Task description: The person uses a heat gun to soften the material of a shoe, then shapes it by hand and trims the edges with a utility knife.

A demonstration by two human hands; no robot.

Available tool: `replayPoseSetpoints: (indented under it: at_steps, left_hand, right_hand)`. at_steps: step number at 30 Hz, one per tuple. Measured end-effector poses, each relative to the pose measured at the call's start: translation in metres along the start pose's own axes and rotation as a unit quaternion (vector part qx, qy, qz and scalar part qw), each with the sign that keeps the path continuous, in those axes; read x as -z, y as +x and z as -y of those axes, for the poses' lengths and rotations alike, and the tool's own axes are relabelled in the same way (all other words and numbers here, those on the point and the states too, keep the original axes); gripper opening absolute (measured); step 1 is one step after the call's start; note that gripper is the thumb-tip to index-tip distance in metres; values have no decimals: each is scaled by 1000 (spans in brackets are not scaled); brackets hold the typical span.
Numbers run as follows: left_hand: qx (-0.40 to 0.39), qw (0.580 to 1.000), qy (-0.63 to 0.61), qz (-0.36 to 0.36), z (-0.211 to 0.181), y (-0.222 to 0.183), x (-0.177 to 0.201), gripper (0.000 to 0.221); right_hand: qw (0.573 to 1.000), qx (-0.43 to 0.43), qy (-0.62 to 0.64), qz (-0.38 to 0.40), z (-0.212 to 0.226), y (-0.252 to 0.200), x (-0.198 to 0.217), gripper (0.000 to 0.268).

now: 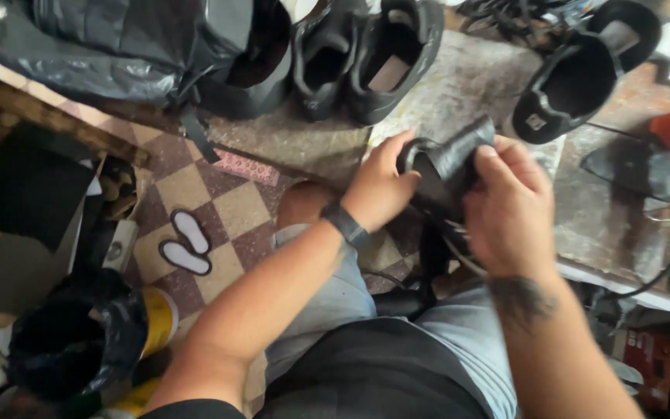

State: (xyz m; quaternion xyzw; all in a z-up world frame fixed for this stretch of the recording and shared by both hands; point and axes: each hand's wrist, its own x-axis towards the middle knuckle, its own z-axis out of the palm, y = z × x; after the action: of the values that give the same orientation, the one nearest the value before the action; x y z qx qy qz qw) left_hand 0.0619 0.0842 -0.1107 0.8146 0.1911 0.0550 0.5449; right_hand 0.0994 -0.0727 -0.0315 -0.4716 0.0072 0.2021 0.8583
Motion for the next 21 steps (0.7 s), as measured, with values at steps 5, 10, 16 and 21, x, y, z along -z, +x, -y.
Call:
replayPoseSetpoints:
  at_steps: [5, 10, 16, 21]
  left_hand:
    - [-88, 995, 19, -40, 0, -33, 0, 79]
    - [-97, 995, 16, -9, -3, -44, 16, 72]
    - [-129, 991, 42, 1, -4, -45, 27, 73]
    - [-63, 997, 36, 38, -23, -47, 41, 65]
  right_hand:
    - [809, 90, -581, 26, 25, -17, 7, 19]
    - [622, 336, -703, 80, 6, -26, 11, 15]
    - [575, 353, -736, 54, -15, -26, 31, 14]
    - [579, 357, -732, 41, -21, -26, 32, 13]
